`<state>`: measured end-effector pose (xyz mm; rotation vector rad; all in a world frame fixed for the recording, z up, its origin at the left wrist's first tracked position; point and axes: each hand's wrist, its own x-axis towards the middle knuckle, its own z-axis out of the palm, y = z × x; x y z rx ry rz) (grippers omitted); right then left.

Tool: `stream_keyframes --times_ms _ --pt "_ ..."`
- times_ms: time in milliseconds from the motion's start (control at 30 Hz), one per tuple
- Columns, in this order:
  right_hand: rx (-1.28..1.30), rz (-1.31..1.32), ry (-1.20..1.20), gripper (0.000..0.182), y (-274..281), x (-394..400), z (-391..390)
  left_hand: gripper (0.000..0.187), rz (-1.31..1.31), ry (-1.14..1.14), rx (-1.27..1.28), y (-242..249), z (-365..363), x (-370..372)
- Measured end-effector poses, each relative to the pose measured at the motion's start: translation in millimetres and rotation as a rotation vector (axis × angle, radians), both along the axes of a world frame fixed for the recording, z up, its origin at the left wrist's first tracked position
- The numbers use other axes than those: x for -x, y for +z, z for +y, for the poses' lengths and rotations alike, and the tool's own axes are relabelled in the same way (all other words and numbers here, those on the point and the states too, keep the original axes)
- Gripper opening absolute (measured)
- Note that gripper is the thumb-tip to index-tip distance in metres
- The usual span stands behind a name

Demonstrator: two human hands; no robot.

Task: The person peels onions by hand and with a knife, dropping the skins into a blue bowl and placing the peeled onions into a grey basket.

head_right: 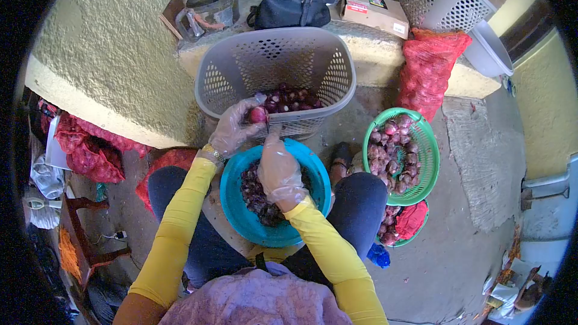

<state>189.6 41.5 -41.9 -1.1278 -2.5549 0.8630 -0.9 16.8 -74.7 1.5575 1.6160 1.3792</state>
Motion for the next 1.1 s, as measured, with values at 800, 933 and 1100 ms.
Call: stream_keyframes --times_ms 800,933,1100 --pt "0.044 0.119 -0.050 0.051 -6 3 -3 0.042 0.128 -0.015 0.003 13 -4 2" --pt "0.138 0.068 -0.020 0.083 -7 -2 4 0.045 0.046 -0.044 0.055 15 -4 6" --pt "0.168 0.177 -0.041 0.047 -17 -9 9 0.049 -0.230 -0.022 0.097 22 -7 2"
